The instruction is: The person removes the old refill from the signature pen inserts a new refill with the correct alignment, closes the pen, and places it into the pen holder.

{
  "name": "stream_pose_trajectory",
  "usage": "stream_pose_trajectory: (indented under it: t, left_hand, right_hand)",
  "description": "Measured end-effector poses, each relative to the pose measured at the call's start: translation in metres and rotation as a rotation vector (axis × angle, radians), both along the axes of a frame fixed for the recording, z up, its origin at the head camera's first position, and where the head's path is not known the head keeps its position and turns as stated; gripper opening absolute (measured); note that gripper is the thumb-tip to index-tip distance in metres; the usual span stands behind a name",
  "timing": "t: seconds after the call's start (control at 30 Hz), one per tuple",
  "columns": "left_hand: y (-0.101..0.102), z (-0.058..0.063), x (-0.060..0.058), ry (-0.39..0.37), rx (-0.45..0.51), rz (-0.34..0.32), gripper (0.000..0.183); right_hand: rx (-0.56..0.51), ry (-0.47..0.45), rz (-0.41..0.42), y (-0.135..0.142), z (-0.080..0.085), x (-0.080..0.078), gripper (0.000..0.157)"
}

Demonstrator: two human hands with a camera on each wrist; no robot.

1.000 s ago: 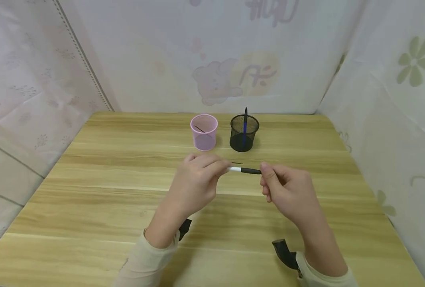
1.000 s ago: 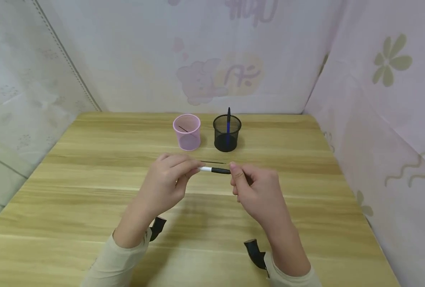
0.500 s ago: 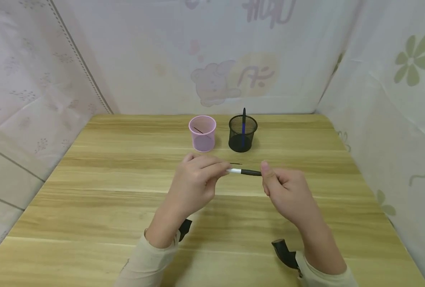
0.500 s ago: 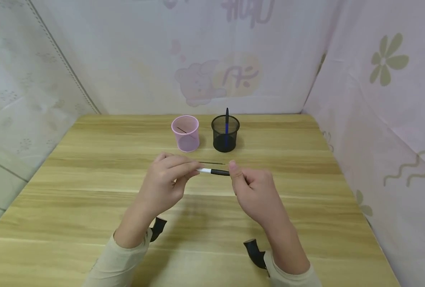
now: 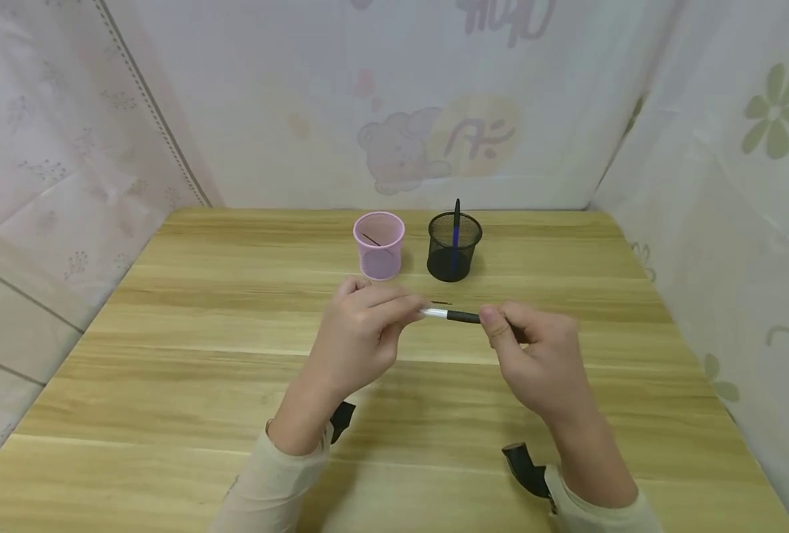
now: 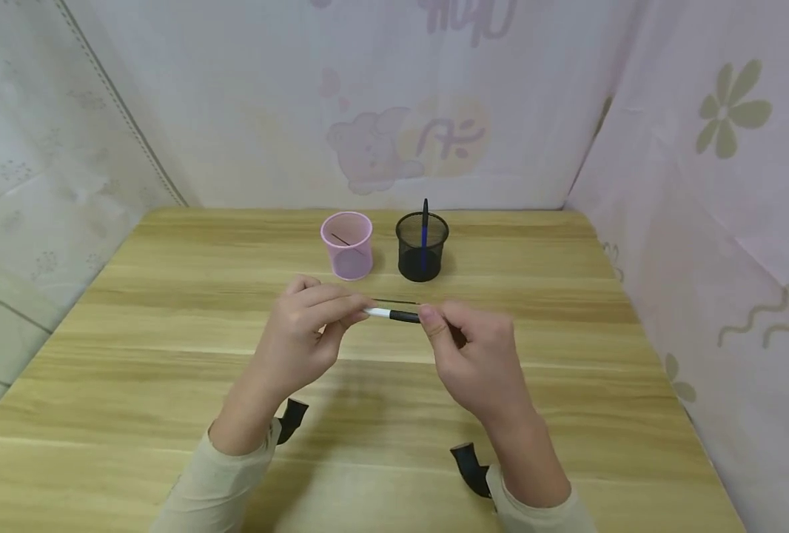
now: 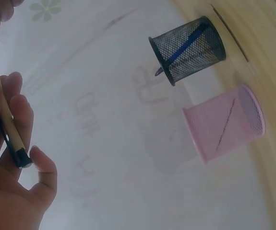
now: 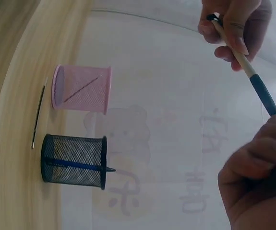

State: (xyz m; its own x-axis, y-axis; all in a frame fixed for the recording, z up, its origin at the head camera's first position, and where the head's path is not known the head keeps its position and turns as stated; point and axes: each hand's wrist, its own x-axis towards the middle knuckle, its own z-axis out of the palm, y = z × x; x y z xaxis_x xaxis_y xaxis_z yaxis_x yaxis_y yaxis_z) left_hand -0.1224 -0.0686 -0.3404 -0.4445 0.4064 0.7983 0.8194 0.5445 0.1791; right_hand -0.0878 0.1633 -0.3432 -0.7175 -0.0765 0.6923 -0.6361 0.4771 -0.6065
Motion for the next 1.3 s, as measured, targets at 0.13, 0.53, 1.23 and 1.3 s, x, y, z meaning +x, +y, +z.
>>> stream_pose_trajectory:
  t: [0.13,0.53,1.23,1.3]
  left_hand:
    - [0.002,-0.003,0.002,-0.026,0.009,-0.021,0.009]
    - [0.004,-0.003,0.009,0.018,-0.033,0.017,0.01]
    - [0.008,-0.006,0.011,0.002,-0.12,0.05,0.01]
    - [0.006,-0.008,0.009,-0.039,-0.114,0.065,0.011]
  right_hand:
    - [-0.022,-0.081,0.036,0.003,-0.003,0.006,0.027]
    - [-0.132,-0.2,0.0,-0.001,-0.002,0.014,0.039]
    - [0.284,-0.17,0.094,0.016,0.0,0.013,0.017]
    - [0.304,-0.189,0.06,0.019,0.0,0.012,0.016]
